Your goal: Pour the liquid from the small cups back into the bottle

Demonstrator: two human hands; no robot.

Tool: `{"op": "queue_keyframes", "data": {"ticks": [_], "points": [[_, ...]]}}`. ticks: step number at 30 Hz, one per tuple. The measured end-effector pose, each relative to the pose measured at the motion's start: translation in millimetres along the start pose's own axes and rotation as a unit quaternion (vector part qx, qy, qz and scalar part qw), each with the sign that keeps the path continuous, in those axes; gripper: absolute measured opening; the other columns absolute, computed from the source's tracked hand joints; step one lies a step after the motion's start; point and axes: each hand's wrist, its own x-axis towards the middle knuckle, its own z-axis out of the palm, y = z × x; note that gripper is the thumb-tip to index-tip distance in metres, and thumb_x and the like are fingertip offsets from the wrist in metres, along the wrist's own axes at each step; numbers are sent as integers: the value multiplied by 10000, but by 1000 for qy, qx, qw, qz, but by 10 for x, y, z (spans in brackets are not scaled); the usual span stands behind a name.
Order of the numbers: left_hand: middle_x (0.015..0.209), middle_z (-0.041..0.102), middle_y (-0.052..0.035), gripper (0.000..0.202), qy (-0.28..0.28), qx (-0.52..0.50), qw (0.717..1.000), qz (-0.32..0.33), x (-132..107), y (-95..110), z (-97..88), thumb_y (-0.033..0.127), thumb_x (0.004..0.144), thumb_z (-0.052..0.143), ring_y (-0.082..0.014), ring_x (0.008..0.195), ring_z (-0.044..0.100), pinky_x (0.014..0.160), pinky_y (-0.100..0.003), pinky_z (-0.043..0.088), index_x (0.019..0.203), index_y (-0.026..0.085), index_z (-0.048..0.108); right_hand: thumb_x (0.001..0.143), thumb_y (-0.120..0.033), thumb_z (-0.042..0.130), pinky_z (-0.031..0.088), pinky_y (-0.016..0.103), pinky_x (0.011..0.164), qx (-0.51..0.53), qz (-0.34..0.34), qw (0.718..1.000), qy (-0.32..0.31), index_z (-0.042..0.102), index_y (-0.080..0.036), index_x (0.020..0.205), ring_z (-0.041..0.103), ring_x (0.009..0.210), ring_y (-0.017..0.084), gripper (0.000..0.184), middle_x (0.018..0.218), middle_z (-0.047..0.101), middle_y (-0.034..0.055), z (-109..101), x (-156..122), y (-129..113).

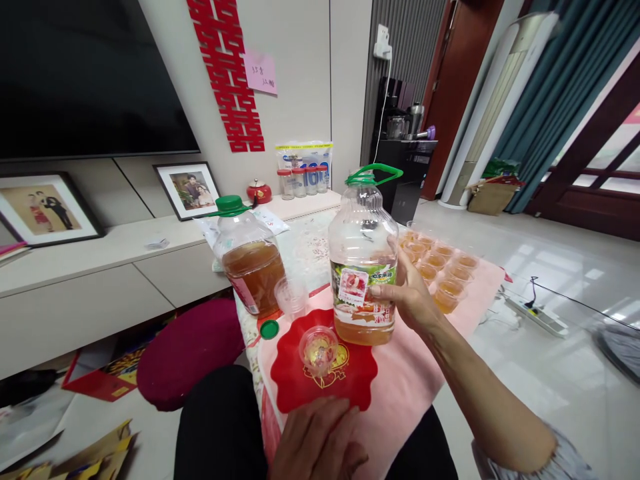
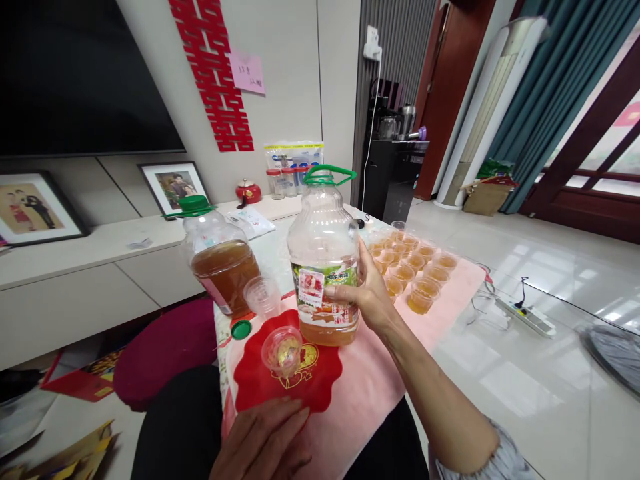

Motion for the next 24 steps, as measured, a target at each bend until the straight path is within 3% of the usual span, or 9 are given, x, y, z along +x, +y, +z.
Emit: {"op": "queue_keyframes", "data": {"ticks": [3, 6, 10, 12, 15, 18, 21, 24], "points": [[1293, 741, -108, 402, 17, -43, 994, -98, 139, 145, -9, 300, 1039, 589, -224, 1223, 706, 1014, -320, 587, 1423, 181, 591, 621, -228, 960, 541, 421, 1100, 18, 18, 1000, -4, 276, -336, 1659, 605, 1358, 305, 1248, 1490, 625, 47, -18, -71, -58], [1575, 536, -142, 625, 35, -117, 964, -237, 332, 291, 11, 394, 1034, 579, -302, 1446, 551, 1112, -437, 569, 1605, 244, 374, 626, -232, 958, 567, 423, 1059, 22, 43, 999, -1, 291, -336, 1652, 652, 1291, 298, 1228, 1407, 680, 45, -52, -158, -137], [1736, 299, -66, 748, 42, -225, 900, -370, 571, 396, 63, 563, 1000, 576, -387, 1591, 325, 1204, -683, 431, 1642, 438, 213, 612, -221, 955, 567, 441, 1059, 30, 71, 997, -2, 363, -325, 1616, 677, 1251, 299, 1170, 1367, 705, 45, -87, -279, -264], [1759, 247, -21, 765, 38, -297, 855, -423, 655, 403, 110, 615, 971, 598, -404, 1618, 248, 1232, -745, 342, 1621, 502, 211, 603, -224, 953, 574, 443, 1047, 35, 80, 996, -9, 437, -310, 1570, 685, 1236, 302, 1099, 1362, 708, 49, -90, -342, -328], [1759, 253, -56, 849, 14, -450, 774, -445, 764, 377, 192, 584, 931, 684, -393, 1617, 258, 1270, -682, 327, 1628, 426, 226, 611, -234, 942, 585, 466, 1030, 43, 101, 994, -26, 447, -308, 1562, 686, 1236, 318, 1074, 1342, 717, 57, -89, -442, -406], [1726, 331, -110, 902, 8, -581, 691, -430, 890, 355, 242, 524, 919, 728, -345, 1582, 358, 1270, -554, 393, 1632, 323, 213, 618, -217, 934, 527, 511, 1130, 43, 124, 991, -25, 307, -329, 1637, 597, 1376, 330, 1201, 1437, 662, 64, -115, -539, -447], [1675, 425, -132, 865, 11, -649, 630, -426, 1017, 359, 252, 464, 922, 749, -313, 1541, 438, 1245, -473, 439, 1609, 272, 260, 617, -222, 935, 451, 502, 1215, 35, 137, 990, -9, 235, -317, 1663, 464, 1503, 320, 1262, 1555, 566, 72, -172, -628, -462], [1602, 524, -137, 847, 15, -711, 569, -413, 1101, 372, 267, 396, 893, 799, -309, 1450, 553, 1169, -440, 519, 1575, 265, 314, 623, -228, 930, 440, 489, 1226, 29, 135, 990, -8, 252, -309, 1658, 454, 1510, 319, 1240, 1607, 511, 72, -222, -704, -482]]}}
